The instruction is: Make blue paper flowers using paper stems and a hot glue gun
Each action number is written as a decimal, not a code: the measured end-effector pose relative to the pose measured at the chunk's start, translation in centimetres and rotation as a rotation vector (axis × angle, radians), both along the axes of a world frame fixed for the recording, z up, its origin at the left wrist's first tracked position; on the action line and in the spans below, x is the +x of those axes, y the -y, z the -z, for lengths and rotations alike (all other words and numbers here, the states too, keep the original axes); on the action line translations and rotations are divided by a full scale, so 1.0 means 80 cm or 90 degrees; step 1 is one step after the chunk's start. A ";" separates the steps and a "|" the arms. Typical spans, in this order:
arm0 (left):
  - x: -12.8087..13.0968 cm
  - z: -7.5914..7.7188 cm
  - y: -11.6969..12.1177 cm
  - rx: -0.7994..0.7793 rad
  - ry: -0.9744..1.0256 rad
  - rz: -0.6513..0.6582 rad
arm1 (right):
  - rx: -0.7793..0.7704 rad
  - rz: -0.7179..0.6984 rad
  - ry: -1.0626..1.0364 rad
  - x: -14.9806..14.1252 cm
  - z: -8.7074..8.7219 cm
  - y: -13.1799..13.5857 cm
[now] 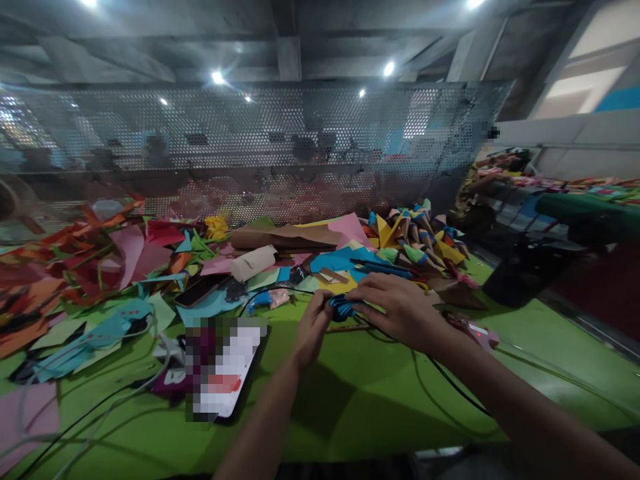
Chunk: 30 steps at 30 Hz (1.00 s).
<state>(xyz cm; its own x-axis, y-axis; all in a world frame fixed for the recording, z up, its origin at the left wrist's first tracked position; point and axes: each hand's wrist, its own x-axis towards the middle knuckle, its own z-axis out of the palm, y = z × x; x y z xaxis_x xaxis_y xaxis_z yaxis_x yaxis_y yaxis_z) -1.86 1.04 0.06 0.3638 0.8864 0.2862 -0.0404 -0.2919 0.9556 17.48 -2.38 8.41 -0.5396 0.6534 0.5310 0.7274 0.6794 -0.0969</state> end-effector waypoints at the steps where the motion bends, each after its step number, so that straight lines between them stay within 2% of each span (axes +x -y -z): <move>1: 0.000 0.000 -0.001 -0.005 0.005 0.001 | 0.004 0.006 -0.017 0.001 0.000 0.000; 8: -0.001 0.007 -0.008 -0.055 0.035 -0.024 | -0.033 -0.019 -0.135 0.009 0.003 0.000; 14: 0.000 0.010 -0.012 -0.087 0.057 -0.055 | -0.039 0.036 -0.242 0.000 0.013 0.004; 20: 0.005 0.005 -0.007 -0.074 0.082 -0.046 | -0.149 0.070 -0.270 -0.021 0.029 -0.004; 30: 0.006 0.008 -0.005 -0.049 0.112 -0.020 | -0.171 0.075 -0.316 -0.031 0.038 -0.008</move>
